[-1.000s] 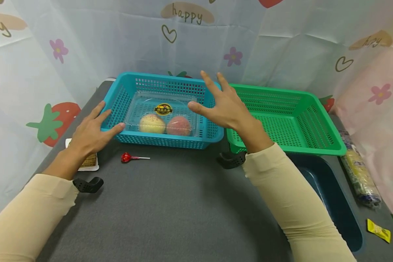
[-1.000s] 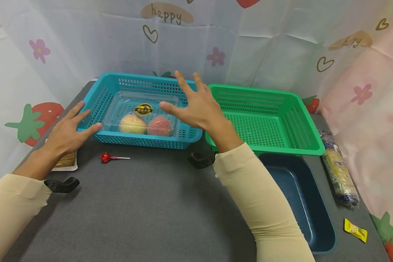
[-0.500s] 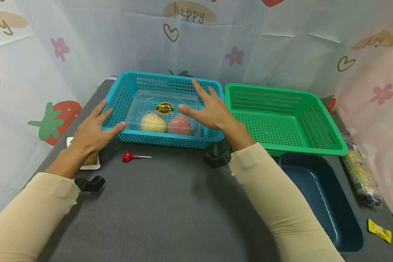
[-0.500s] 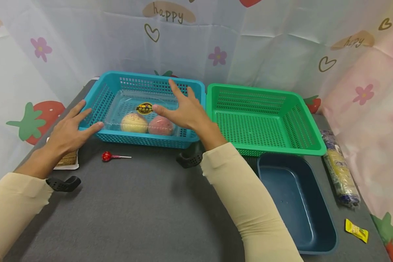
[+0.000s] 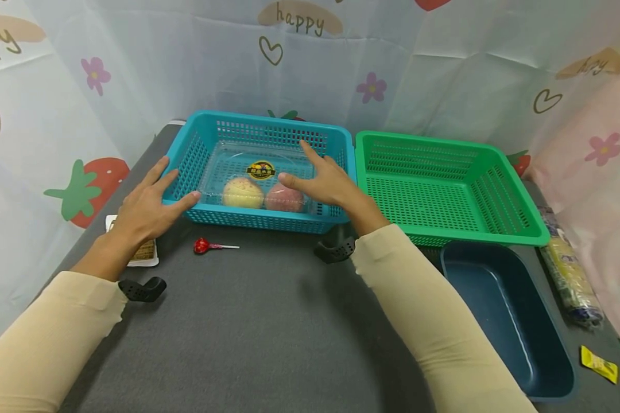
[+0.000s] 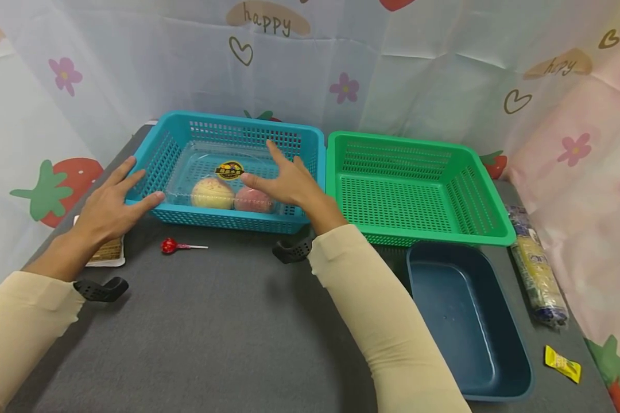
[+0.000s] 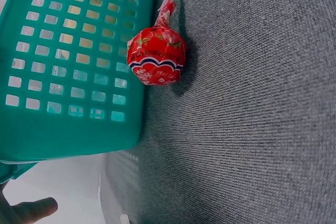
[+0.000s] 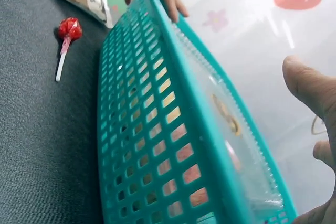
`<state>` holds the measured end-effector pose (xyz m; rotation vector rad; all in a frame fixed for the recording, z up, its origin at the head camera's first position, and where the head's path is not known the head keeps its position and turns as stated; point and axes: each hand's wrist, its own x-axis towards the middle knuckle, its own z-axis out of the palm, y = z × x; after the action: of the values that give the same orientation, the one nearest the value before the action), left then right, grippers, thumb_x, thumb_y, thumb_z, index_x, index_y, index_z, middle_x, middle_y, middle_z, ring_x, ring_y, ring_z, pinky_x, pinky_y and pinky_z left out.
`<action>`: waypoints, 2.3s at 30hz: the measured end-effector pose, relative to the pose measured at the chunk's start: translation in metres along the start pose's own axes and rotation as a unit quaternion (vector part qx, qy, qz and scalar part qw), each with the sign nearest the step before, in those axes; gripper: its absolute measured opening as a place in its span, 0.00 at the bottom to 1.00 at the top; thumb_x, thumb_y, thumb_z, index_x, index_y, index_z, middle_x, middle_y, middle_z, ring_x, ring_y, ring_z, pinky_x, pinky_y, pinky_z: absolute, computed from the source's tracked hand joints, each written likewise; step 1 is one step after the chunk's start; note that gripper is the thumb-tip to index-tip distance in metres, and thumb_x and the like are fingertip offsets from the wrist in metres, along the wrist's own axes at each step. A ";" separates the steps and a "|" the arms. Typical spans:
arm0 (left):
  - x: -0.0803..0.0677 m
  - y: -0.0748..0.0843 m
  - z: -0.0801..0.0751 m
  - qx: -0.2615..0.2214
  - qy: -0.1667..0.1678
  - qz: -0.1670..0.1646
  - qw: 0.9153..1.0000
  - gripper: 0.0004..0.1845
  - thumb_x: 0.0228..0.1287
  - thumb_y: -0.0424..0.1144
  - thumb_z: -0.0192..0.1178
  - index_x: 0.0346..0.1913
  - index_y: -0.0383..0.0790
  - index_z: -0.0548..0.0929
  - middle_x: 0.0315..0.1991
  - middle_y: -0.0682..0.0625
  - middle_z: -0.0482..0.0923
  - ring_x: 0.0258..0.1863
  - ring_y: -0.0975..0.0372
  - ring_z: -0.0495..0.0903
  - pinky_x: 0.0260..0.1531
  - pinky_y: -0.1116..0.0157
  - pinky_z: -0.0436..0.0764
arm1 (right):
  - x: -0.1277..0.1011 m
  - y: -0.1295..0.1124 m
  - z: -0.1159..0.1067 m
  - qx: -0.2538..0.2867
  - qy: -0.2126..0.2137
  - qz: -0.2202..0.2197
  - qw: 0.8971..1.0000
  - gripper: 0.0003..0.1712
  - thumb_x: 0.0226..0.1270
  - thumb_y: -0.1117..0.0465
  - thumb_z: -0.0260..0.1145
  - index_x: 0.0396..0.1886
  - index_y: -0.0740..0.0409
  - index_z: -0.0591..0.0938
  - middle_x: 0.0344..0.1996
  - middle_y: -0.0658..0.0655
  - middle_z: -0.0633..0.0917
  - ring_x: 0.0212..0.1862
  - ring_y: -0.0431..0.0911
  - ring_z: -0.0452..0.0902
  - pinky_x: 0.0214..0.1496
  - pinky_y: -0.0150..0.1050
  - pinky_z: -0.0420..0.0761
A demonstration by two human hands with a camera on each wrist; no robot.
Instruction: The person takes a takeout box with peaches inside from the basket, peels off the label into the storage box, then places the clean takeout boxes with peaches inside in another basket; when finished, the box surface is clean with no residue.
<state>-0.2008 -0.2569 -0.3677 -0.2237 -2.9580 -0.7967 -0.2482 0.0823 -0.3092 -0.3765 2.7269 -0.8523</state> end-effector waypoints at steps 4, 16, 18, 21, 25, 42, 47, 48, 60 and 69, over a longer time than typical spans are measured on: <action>-0.001 -0.001 0.000 -0.001 0.001 -0.001 1.000 0.47 0.65 0.66 0.48 0.75 0.35 0.53 0.77 0.47 0.35 0.71 0.39 0.45 0.58 0.31 0.48 | 0.007 0.002 0.005 0.002 -0.021 -0.001 1.000 0.56 0.60 0.27 0.56 0.78 0.38 0.40 0.75 0.59 0.49 0.74 0.58 0.43 0.67 0.62 0.54; -0.001 -0.002 0.001 -0.007 0.002 -0.001 1.000 0.47 0.66 0.66 0.48 0.75 0.35 0.53 0.77 0.48 0.35 0.72 0.41 0.44 0.59 0.32 0.48 | 0.019 0.012 0.017 -0.010 -0.066 0.003 0.998 0.55 0.65 0.32 0.57 0.78 0.42 0.37 0.76 0.57 0.48 0.73 0.57 0.46 0.68 0.56 0.56; 0.000 -0.002 0.001 -0.008 0.003 0.000 1.000 0.47 0.66 0.66 0.48 0.75 0.35 0.53 0.77 0.48 0.35 0.72 0.41 0.44 0.59 0.32 0.48 | 0.020 0.012 0.019 -0.006 -0.074 0.007 0.997 0.55 0.64 0.33 0.58 0.78 0.41 0.36 0.76 0.57 0.47 0.73 0.56 0.45 0.68 0.56 0.56; 0.000 -0.002 0.002 -0.008 0.003 -0.001 1.000 0.47 0.66 0.66 0.48 0.75 0.36 0.53 0.77 0.48 0.35 0.72 0.41 0.44 0.59 0.32 0.48 | 0.021 0.012 0.020 -0.001 -0.081 0.015 0.997 0.55 0.64 0.33 0.58 0.78 0.40 0.36 0.76 0.56 0.47 0.74 0.56 0.45 0.68 0.56 0.55; 0.000 -0.001 0.002 -0.006 0.004 -0.004 1.000 0.47 0.65 0.67 0.48 0.75 0.36 0.53 0.77 0.49 0.35 0.72 0.41 0.44 0.59 0.31 0.48 | 0.022 0.012 0.021 0.004 -0.087 0.024 0.996 0.55 0.64 0.33 0.58 0.78 0.40 0.36 0.76 0.56 0.46 0.74 0.56 0.44 0.69 0.56 0.55; 0.000 -0.001 0.003 -0.003 0.007 -0.005 1.000 0.47 0.65 0.67 0.47 0.75 0.36 0.54 0.77 0.48 0.35 0.72 0.40 0.44 0.58 0.31 0.49 | 0.015 0.007 0.017 0.162 -0.071 0.078 0.981 0.44 0.71 0.49 0.60 0.76 0.26 0.45 0.76 0.50 0.46 0.68 0.59 0.59 0.49 0.60 0.77; 0.001 -0.002 0.003 -0.006 0.008 -0.004 1.000 0.47 0.65 0.67 0.47 0.75 0.37 0.54 0.77 0.49 0.35 0.71 0.40 0.45 0.58 0.31 0.50 | 0.010 0.004 0.015 0.292 -0.024 0.070 0.953 0.40 0.72 0.60 0.59 0.75 0.26 0.54 0.76 0.47 0.48 0.67 0.59 0.59 0.43 0.61 0.79; 0.001 -0.002 0.003 -0.006 0.007 -0.003 1.000 0.47 0.65 0.67 0.48 0.75 0.37 0.54 0.77 0.49 0.35 0.71 0.39 0.45 0.58 0.31 0.50 | 0.010 0.004 0.015 0.310 -0.013 0.068 0.948 0.40 0.72 0.61 0.59 0.75 0.27 0.56 0.75 0.48 0.48 0.66 0.60 0.60 0.41 0.61 0.80; 0.000 -0.002 0.002 -0.004 0.011 -0.003 1.000 0.47 0.65 0.67 0.48 0.75 0.36 0.54 0.77 0.48 0.36 0.71 0.38 0.46 0.58 0.31 0.51 | 0.000 0.006 0.012 0.378 0.081 0.054 0.921 0.36 0.70 0.65 0.59 0.74 0.34 0.63 0.74 0.48 0.54 0.60 0.53 0.67 0.38 0.53 0.83; 0.000 -0.002 0.003 -0.004 0.014 -0.006 1.000 0.47 0.65 0.67 0.48 0.75 0.36 0.54 0.77 0.48 0.36 0.70 0.38 0.46 0.57 0.30 0.51 | -0.019 0.007 0.001 0.440 0.105 0.012 0.892 0.36 0.70 0.65 0.59 0.73 0.34 0.64 0.61 0.59 0.69 0.24 0.45 0.61 0.37 0.51 0.83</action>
<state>-0.2012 -0.2568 -0.3709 -0.1940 -2.9334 -0.8066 -0.2309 0.0934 -0.3111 -0.0481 2.1661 -2.0550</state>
